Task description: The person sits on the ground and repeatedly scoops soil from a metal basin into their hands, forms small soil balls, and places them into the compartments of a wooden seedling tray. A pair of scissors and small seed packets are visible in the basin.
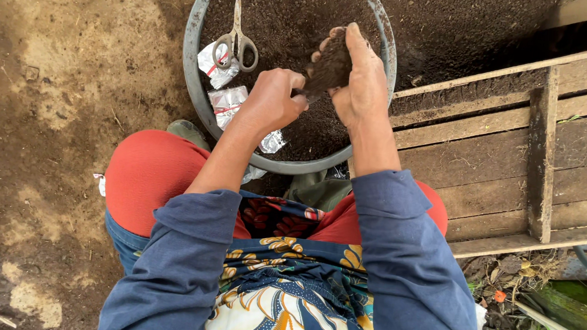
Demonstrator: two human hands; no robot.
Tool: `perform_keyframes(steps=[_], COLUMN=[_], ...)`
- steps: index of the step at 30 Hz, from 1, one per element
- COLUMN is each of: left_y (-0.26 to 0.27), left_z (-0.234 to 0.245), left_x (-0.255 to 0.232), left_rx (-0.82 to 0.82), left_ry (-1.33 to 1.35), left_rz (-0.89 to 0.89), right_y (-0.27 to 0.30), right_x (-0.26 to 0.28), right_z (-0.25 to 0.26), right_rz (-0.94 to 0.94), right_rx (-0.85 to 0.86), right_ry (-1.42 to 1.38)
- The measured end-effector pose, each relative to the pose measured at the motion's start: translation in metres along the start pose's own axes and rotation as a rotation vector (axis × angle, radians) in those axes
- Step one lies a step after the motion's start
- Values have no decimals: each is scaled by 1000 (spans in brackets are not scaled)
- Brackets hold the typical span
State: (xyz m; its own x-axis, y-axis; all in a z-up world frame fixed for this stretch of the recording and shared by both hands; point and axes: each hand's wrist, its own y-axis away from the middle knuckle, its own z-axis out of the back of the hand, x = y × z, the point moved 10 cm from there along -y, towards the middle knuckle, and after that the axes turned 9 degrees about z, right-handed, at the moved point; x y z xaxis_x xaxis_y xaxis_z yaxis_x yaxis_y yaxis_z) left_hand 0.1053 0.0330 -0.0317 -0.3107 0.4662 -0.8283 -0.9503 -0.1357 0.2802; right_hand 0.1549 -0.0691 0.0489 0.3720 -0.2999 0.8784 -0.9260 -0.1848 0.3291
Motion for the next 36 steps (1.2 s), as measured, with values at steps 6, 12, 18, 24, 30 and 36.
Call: perform_keyframes(steps=[6, 12, 18, 24, 30, 36], left_y=[13, 30, 30, 24, 34, 16], left_z=[11, 22, 22, 21, 58, 13], left_x=[-15, -31, -22, -21, -37, -2], left_rx=[15, 170, 195, 168, 112, 249], left_ry=[-26, 205, 199, 239, 436, 190], left_rz=[49, 213, 295, 211, 63, 46], right_y=[12, 26, 34, 41, 33, 40], right_x=[3, 24, 31, -2, 9, 19], right_z=[5, -21, -34, -35, -23, -33], right_rz=[42, 174, 282, 340, 322, 401], right_rx=[-67, 128, 455, 772, 559, 592], right_ry=[210, 419, 901, 1339, 1222, 1162])
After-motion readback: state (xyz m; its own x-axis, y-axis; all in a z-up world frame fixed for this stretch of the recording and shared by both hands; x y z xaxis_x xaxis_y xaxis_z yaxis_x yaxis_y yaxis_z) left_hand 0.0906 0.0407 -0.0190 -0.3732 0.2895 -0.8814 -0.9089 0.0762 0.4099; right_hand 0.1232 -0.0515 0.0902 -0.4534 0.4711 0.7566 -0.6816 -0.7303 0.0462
